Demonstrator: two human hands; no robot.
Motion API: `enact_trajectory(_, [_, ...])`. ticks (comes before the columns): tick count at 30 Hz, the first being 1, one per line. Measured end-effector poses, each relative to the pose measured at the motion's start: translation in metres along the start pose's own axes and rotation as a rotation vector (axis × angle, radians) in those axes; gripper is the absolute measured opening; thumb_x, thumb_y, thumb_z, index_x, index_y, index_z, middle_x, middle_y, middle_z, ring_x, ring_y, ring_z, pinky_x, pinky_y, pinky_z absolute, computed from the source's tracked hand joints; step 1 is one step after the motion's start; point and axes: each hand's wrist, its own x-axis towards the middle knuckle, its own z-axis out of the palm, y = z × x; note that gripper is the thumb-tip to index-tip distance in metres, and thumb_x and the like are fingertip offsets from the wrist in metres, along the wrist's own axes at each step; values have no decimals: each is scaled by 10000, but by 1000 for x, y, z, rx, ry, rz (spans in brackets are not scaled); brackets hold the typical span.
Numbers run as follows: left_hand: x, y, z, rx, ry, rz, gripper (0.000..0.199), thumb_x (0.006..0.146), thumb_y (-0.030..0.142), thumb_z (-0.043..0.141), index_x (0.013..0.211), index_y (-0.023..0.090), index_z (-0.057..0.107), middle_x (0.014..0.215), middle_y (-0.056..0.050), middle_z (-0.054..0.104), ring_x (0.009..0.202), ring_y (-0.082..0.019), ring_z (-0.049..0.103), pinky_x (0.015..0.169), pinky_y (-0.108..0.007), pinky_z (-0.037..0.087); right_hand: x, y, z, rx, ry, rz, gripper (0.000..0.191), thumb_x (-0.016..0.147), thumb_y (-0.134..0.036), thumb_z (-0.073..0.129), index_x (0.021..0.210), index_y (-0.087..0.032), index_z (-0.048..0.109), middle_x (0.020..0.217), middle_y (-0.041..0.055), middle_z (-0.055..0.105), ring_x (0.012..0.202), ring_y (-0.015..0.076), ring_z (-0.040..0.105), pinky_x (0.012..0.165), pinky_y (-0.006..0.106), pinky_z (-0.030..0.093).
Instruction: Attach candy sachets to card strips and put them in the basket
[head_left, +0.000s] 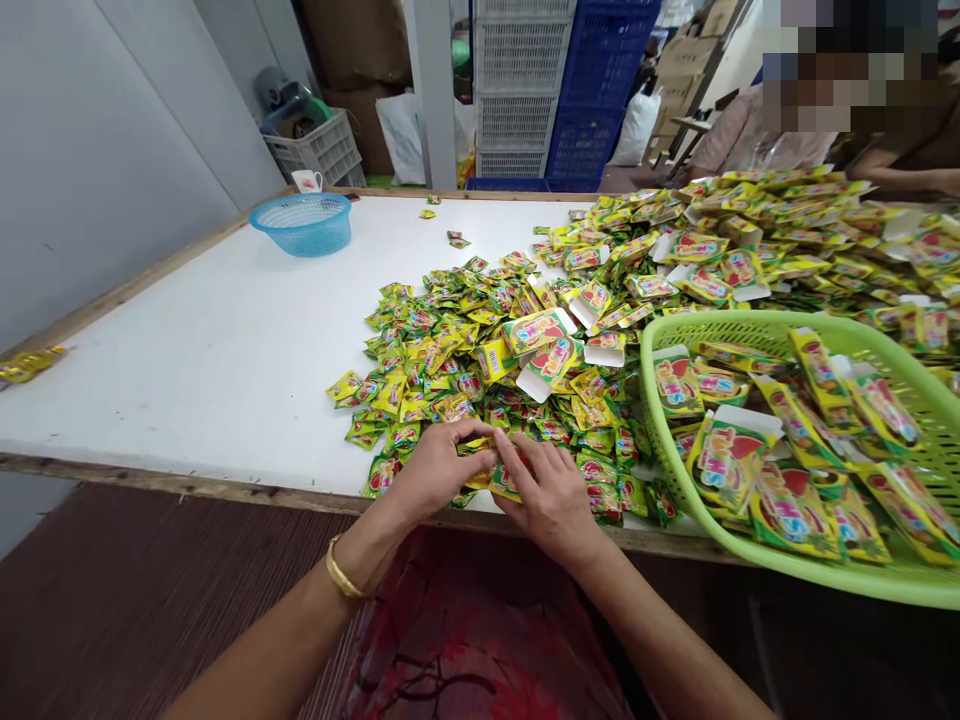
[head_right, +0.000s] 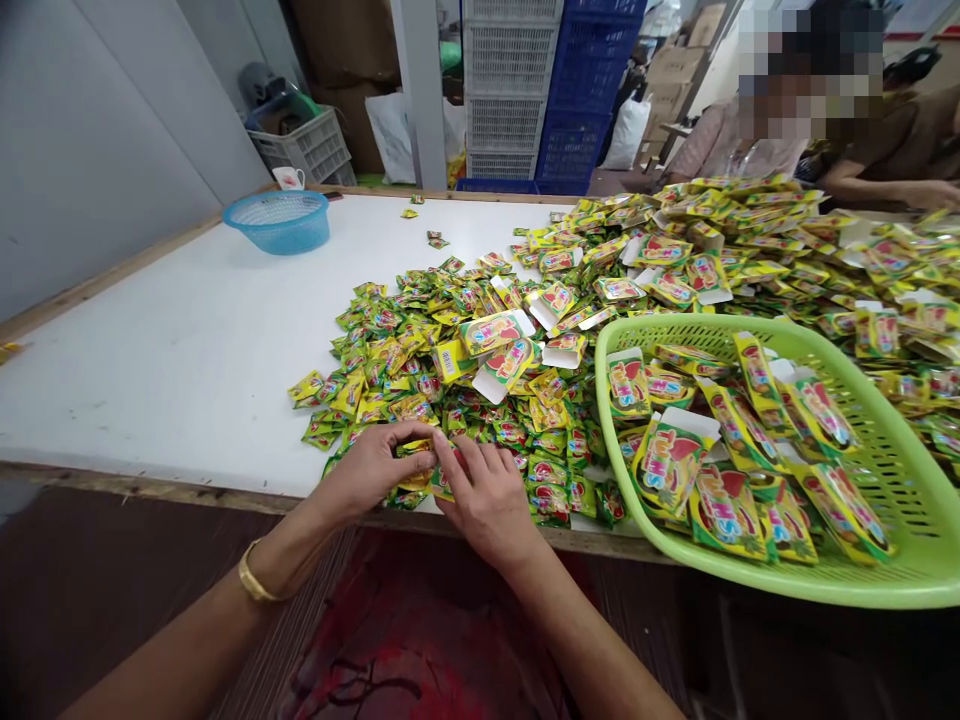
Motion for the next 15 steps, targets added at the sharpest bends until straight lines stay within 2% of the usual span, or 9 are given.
enact_trajectory(3, [2,-2,-2,40,39,-4,187,658,243,591,816,150,630,769,0,639,746,-157,573,682,-241,447,-2,1,1,13,-8,-2,601,874,-352,496,1399,-105,339,1124,144,583,935,248,510,766,368,387])
enact_trajectory(7, [1,-2,-7,21,-109,12,244,746,323,534,829,149,684,797,-14,665,762,-162,571,695,-245,444,-4,1,2,56,-13,31,636,884,-369,482,1423,-97,283,1153,143,581,968,246,515,785,370,393])
enact_trajectory(9, [0,-2,-8,61,-145,24,268,765,333,512,800,150,705,769,-15,663,749,-163,569,686,-244,440,-5,-1,2,70,-33,15,635,881,-373,488,1419,-99,292,1157,140,584,963,241,519,785,370,394])
enact_trajectory(12, [-1,-1,-3,218,-84,29,235,744,252,506,662,153,702,659,-12,638,683,-156,558,693,-256,434,-5,-4,4,83,-51,-24,631,881,-363,492,1412,-84,298,1158,139,593,954,236,523,781,370,394])
enact_trajectory(14, [-1,0,0,192,-25,3,198,720,214,521,672,160,706,688,-16,664,702,-158,576,725,-264,447,-6,-4,5,75,-25,-6,652,885,-365,484,1424,-71,264,1150,144,600,951,236,525,774,369,396])
enact_trajectory(15, [-2,0,1,117,-7,-16,179,707,217,547,737,165,716,734,-20,683,729,-163,590,734,-266,457,-6,-3,5,65,-6,17,664,888,-366,479,1431,-68,242,1150,147,601,953,238,526,774,369,397])
